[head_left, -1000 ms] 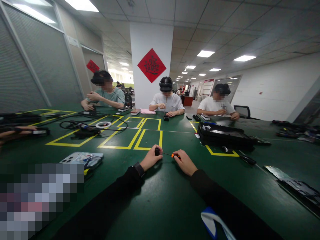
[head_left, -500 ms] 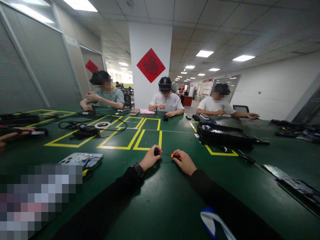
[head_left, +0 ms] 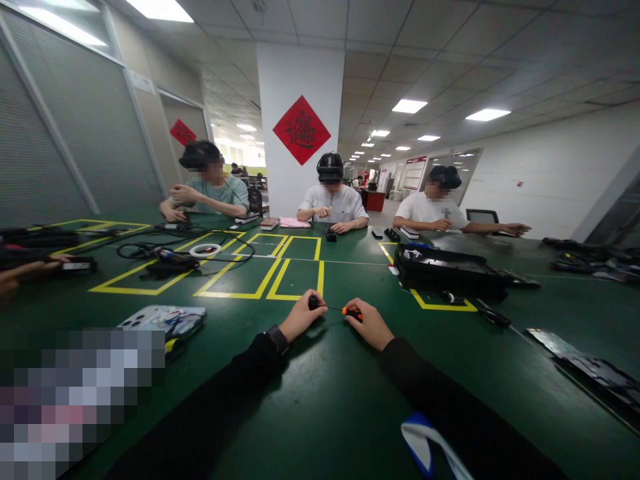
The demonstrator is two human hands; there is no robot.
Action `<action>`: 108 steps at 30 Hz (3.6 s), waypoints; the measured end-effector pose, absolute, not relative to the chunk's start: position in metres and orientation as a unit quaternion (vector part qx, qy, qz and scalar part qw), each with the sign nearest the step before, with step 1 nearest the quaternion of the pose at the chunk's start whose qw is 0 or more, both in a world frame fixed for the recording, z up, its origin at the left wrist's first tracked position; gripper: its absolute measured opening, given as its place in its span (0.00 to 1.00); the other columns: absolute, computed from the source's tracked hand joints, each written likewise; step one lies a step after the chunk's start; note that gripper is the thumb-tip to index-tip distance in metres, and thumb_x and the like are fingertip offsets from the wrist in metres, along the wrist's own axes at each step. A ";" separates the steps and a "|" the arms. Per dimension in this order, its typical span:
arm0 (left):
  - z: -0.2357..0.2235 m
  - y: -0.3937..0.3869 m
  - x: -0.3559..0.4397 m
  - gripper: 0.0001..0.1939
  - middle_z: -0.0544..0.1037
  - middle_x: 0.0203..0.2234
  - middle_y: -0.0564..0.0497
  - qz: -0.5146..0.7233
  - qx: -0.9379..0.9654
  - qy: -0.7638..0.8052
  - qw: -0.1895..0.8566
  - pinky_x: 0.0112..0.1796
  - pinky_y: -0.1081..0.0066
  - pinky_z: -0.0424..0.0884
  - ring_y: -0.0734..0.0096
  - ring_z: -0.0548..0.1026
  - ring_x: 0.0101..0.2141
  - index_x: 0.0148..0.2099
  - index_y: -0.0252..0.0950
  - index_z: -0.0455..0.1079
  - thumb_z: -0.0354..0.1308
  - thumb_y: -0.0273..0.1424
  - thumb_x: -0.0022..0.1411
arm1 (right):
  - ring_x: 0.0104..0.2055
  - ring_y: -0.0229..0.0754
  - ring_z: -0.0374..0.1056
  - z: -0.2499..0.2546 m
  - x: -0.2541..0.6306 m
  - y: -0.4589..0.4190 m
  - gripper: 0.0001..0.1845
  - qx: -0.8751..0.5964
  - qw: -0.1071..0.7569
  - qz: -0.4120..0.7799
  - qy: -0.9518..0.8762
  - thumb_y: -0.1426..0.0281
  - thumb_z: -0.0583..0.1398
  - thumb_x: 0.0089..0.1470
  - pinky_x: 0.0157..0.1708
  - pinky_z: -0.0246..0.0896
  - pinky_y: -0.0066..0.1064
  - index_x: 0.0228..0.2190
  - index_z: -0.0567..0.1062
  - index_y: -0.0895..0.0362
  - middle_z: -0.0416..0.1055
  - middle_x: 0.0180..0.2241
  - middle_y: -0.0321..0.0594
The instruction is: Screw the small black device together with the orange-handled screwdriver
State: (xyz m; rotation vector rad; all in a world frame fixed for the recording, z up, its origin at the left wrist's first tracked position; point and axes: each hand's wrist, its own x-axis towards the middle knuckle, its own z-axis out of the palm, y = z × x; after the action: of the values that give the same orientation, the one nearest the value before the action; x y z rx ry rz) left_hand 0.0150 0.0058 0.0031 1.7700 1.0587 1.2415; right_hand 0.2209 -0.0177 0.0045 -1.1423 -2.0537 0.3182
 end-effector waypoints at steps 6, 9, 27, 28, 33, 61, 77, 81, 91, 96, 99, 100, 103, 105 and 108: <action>0.001 0.006 0.014 0.12 0.69 0.26 0.55 0.476 0.681 0.418 0.368 0.27 0.75 0.63 0.77 0.66 0.25 0.34 0.36 0.62 0.55 0.38 0.50 | 0.38 0.39 0.61 0.004 0.221 -0.015 0.08 -0.444 0.361 0.095 -0.815 0.72 0.52 0.53 0.41 0.56 0.33 0.31 0.70 0.58 0.66 0.32 0.40; 0.000 0.007 0.014 0.11 0.68 0.26 0.55 0.478 0.681 0.420 0.362 0.27 0.75 0.63 0.77 0.66 0.25 0.34 0.36 0.62 0.54 0.37 0.51 | 0.38 0.39 0.60 0.004 0.221 -0.014 0.07 -0.441 0.363 0.089 -0.816 0.73 0.52 0.52 0.40 0.56 0.33 0.31 0.70 0.58 0.65 0.32 0.40; 0.004 0.005 0.014 0.09 0.71 0.28 0.54 0.483 0.674 0.426 0.361 0.33 0.71 0.64 0.73 0.68 0.29 0.34 0.36 0.62 0.54 0.34 0.50 | 0.37 0.40 0.59 0.004 0.222 -0.015 0.07 -0.447 0.339 0.081 -0.824 0.72 0.52 0.53 0.39 0.55 0.33 0.33 0.69 0.58 0.65 0.32 0.40; 0.004 0.005 0.014 0.09 0.71 0.28 0.54 0.484 0.676 0.424 0.360 0.34 0.71 0.64 0.73 0.68 0.30 0.33 0.36 0.62 0.54 0.34 0.50 | 0.37 0.40 0.59 0.004 0.222 -0.015 0.07 -0.446 0.334 0.079 -0.827 0.72 0.52 0.53 0.39 0.55 0.33 0.32 0.69 0.58 0.65 0.32 0.40; 0.003 0.007 0.014 0.08 0.71 0.27 0.54 0.481 0.676 0.417 0.372 0.33 0.72 0.64 0.73 0.68 0.29 0.33 0.36 0.62 0.54 0.33 0.50 | 0.36 0.39 0.59 0.003 0.221 -0.012 0.07 -0.433 0.317 0.074 -0.841 0.75 0.51 0.52 0.38 0.55 0.31 0.31 0.68 0.59 0.64 0.32 0.40; 0.000 0.009 0.013 0.09 0.71 0.28 0.54 0.481 0.668 0.418 0.383 0.30 0.74 0.63 0.75 0.68 0.28 0.34 0.36 0.62 0.54 0.34 0.50 | 0.38 0.40 0.60 0.002 0.224 -0.012 0.08 -0.441 0.343 0.100 -0.824 0.72 0.52 0.52 0.40 0.55 0.33 0.34 0.69 0.57 0.66 0.33 0.40; 0.000 0.009 0.014 0.11 0.69 0.26 0.55 0.483 0.665 0.421 0.383 0.28 0.76 0.63 0.77 0.66 0.26 0.34 0.36 0.62 0.55 0.36 0.50 | 0.38 0.40 0.60 -0.001 0.224 -0.009 0.07 -0.436 0.356 0.117 -0.818 0.72 0.52 0.53 0.41 0.55 0.33 0.33 0.70 0.57 0.66 0.33 0.39; 0.000 0.009 0.015 0.12 0.66 0.25 0.56 0.478 0.666 0.428 0.380 0.25 0.77 0.62 0.78 0.64 0.24 0.34 0.36 0.62 0.55 0.38 0.50 | 0.37 0.39 0.61 -0.001 0.225 -0.010 0.08 -0.438 0.371 0.148 -0.805 0.71 0.56 0.49 0.40 0.57 0.32 0.35 0.68 0.57 0.66 0.34 0.39; 0.001 0.008 0.014 0.11 0.68 0.27 0.55 0.477 0.667 0.425 0.383 0.26 0.77 0.62 0.77 0.65 0.25 0.34 0.36 0.62 0.54 0.37 0.51 | 0.37 0.39 0.61 -0.001 0.224 -0.006 0.09 -0.452 0.350 0.122 -0.811 0.71 0.52 0.53 0.40 0.55 0.32 0.31 0.71 0.58 0.67 0.32 0.40; 0.001 0.008 0.015 0.10 0.68 0.25 0.56 0.476 0.668 0.422 0.385 0.25 0.77 0.61 0.78 0.64 0.24 0.33 0.36 0.62 0.54 0.36 0.51 | 0.37 0.39 0.60 -0.001 0.224 -0.008 0.09 -0.436 0.351 0.110 -0.821 0.74 0.51 0.52 0.40 0.55 0.32 0.34 0.70 0.58 0.67 0.33 0.40; 0.001 0.008 0.014 0.10 0.68 0.26 0.55 0.478 0.667 0.427 0.379 0.27 0.77 0.62 0.78 0.65 0.25 0.33 0.36 0.63 0.54 0.36 0.50 | 0.38 0.39 0.60 -0.001 0.224 -0.008 0.10 -0.434 0.350 0.114 -0.823 0.75 0.51 0.52 0.40 0.55 0.32 0.35 0.69 0.58 0.67 0.34 0.40; 0.001 0.008 0.014 0.09 0.68 0.26 0.55 0.480 0.668 0.427 0.376 0.27 0.76 0.62 0.77 0.65 0.26 0.33 0.36 0.63 0.54 0.36 0.51 | 0.38 0.39 0.60 -0.001 0.224 -0.008 0.11 -0.434 0.350 0.117 -0.822 0.76 0.50 0.52 0.41 0.55 0.32 0.36 0.69 0.58 0.67 0.34 0.40; 0.001 0.008 0.013 0.10 0.68 0.27 0.54 0.484 0.673 0.421 0.369 0.29 0.76 0.62 0.76 0.66 0.27 0.34 0.36 0.63 0.54 0.35 0.51 | 0.40 0.39 0.60 -0.002 0.224 -0.007 0.12 -0.435 0.354 0.119 -0.820 0.76 0.49 0.53 0.42 0.54 0.33 0.36 0.70 0.58 0.67 0.35 0.40; 0.000 0.009 0.013 0.10 0.68 0.27 0.55 0.484 0.671 0.421 0.373 0.29 0.76 0.62 0.76 0.66 0.27 0.34 0.36 0.63 0.54 0.36 0.51 | 0.40 0.39 0.61 -0.002 0.224 -0.007 0.12 -0.432 0.355 0.119 -0.820 0.75 0.49 0.54 0.43 0.55 0.33 0.35 0.71 0.58 0.67 0.34 0.41; 0.000 0.009 0.013 0.11 0.67 0.27 0.55 0.480 0.665 0.426 0.381 0.27 0.76 0.62 0.77 0.65 0.26 0.34 0.36 0.62 0.54 0.37 0.51 | 0.39 0.39 0.62 0.000 0.224 -0.008 0.10 -0.425 0.363 0.131 -0.819 0.73 0.51 0.53 0.43 0.55 0.33 0.35 0.70 0.58 0.67 0.34 0.40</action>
State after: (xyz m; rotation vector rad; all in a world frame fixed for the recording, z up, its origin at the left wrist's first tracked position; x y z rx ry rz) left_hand 0.0128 0.0090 -0.0002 1.6973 1.0882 1.2259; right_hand 0.2239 -0.0081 -0.0004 -1.0943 -2.1082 0.3360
